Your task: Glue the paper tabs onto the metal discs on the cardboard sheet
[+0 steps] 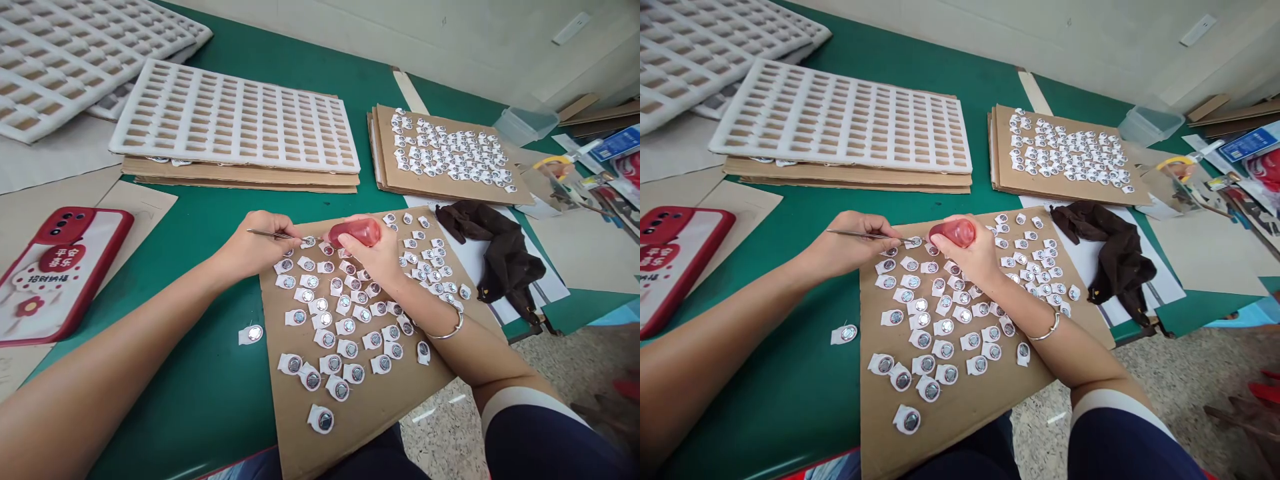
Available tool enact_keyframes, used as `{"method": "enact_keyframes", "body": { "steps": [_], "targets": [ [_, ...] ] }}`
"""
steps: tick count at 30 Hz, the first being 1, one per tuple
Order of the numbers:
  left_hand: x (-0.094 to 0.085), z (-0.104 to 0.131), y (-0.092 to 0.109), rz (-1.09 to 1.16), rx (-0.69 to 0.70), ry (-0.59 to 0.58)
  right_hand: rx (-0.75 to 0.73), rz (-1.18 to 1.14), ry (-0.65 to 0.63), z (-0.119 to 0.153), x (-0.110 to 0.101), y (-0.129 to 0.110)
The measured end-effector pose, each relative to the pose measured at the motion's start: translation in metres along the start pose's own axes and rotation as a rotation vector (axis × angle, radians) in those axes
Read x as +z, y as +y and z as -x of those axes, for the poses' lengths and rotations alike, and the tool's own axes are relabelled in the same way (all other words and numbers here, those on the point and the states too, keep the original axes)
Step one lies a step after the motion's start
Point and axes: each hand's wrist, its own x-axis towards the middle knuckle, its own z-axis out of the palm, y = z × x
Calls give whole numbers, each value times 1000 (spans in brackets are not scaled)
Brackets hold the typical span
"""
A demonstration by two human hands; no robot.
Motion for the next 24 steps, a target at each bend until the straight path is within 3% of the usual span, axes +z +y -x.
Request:
{"method": "enact_keyframes", "body": {
  "steps": [15,24],
  "targets": [
    [0,1,6,-21,-26,19,-32,16,-32,-1,1,-1],
    [1,1,4,-14,-18,22,-187,115,-18,-1,1,-6]
  ]
}}
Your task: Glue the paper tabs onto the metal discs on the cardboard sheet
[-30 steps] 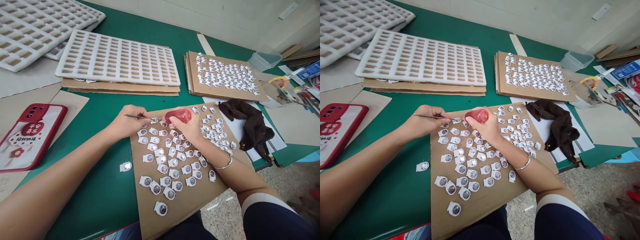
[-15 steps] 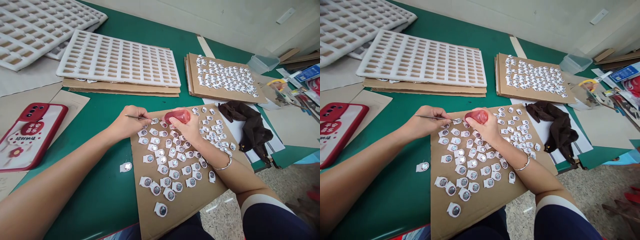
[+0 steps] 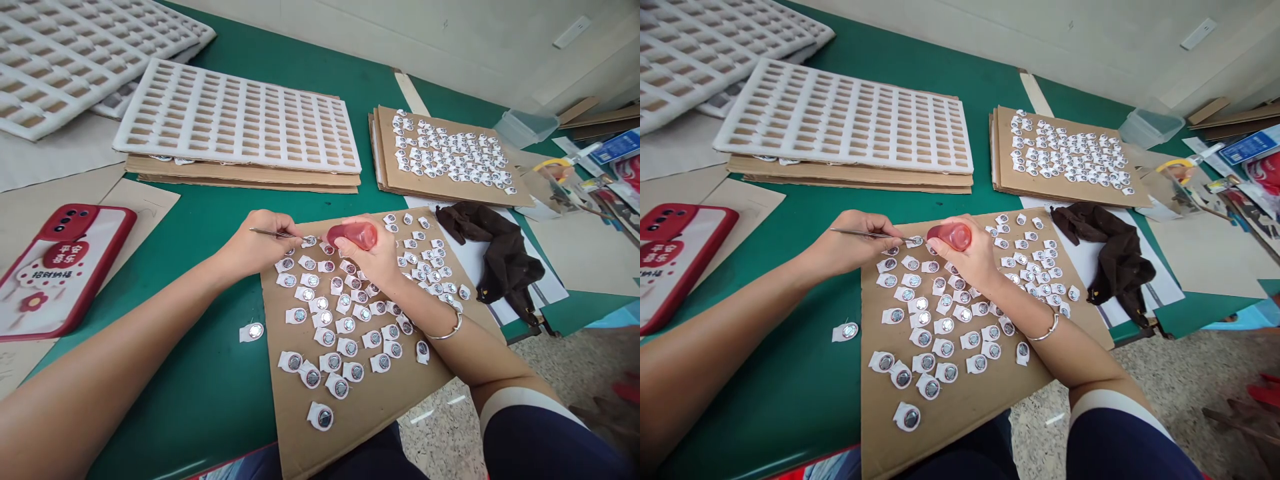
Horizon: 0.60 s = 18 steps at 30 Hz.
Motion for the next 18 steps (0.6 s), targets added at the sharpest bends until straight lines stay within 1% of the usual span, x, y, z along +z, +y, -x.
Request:
{"method": "enact_keyframes", "body": {
  "steps": [8,18],
  "targets": [
    [1,-1,-3,2,43,-12,-77,40,-1,1,-1,-3],
    [0,0,2,-21,16,-6,-116,39,-8,3,-2,-4]
  ]
}}
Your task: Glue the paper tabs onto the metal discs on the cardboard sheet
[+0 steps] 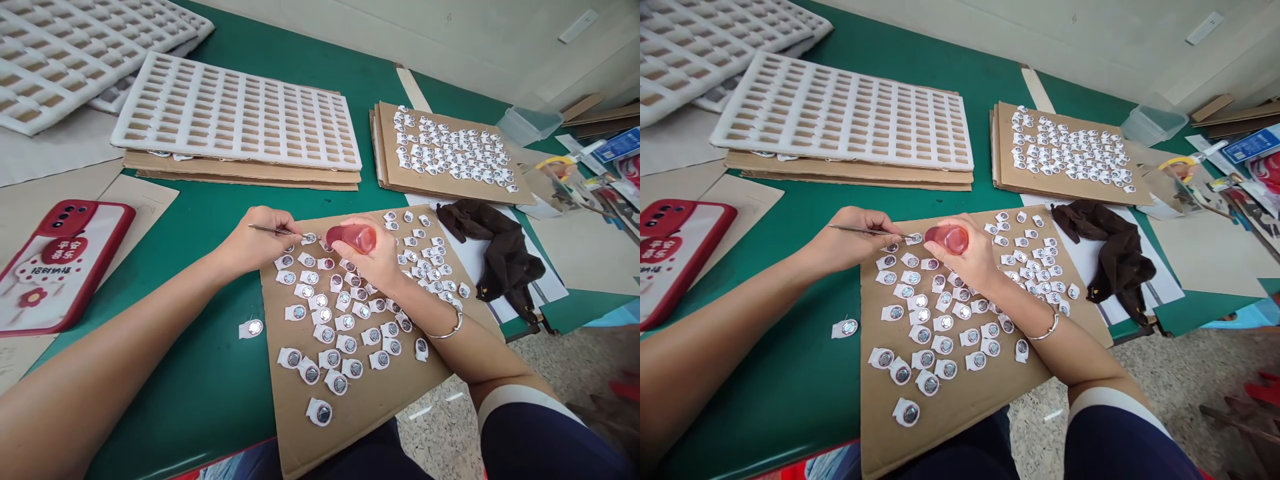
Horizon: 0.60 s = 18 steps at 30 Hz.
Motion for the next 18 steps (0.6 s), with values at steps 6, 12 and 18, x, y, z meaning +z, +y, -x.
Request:
{"method": "enact_keyframes", "body": {
  "steps": [6,12,18],
  "targets": [
    [-1,1,3,-22,11,2,-23,-7,7,0,1,1],
    [1,0,2,-19,11,12,-35,-2,3,0,0,0],
    [0,-1,1,-8,15,16,-44,-2,6,0,0,-1]
  ]
}}
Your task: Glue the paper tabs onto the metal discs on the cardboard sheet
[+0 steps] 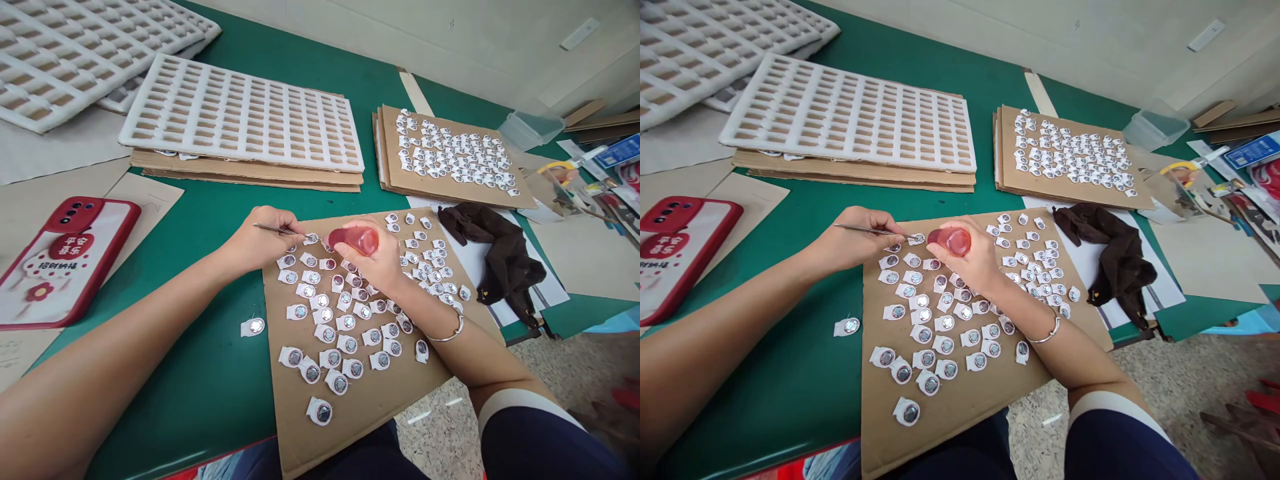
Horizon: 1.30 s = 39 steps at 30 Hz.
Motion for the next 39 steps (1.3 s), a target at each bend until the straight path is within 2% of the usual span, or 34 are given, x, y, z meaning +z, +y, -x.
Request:
{"method": "enact_keyframes", "body": {
  "steps": [39],
  "targets": [
    [-1,1,0,-1,-18,-13,27,14,-11,2,1,-2]
  ]
}}
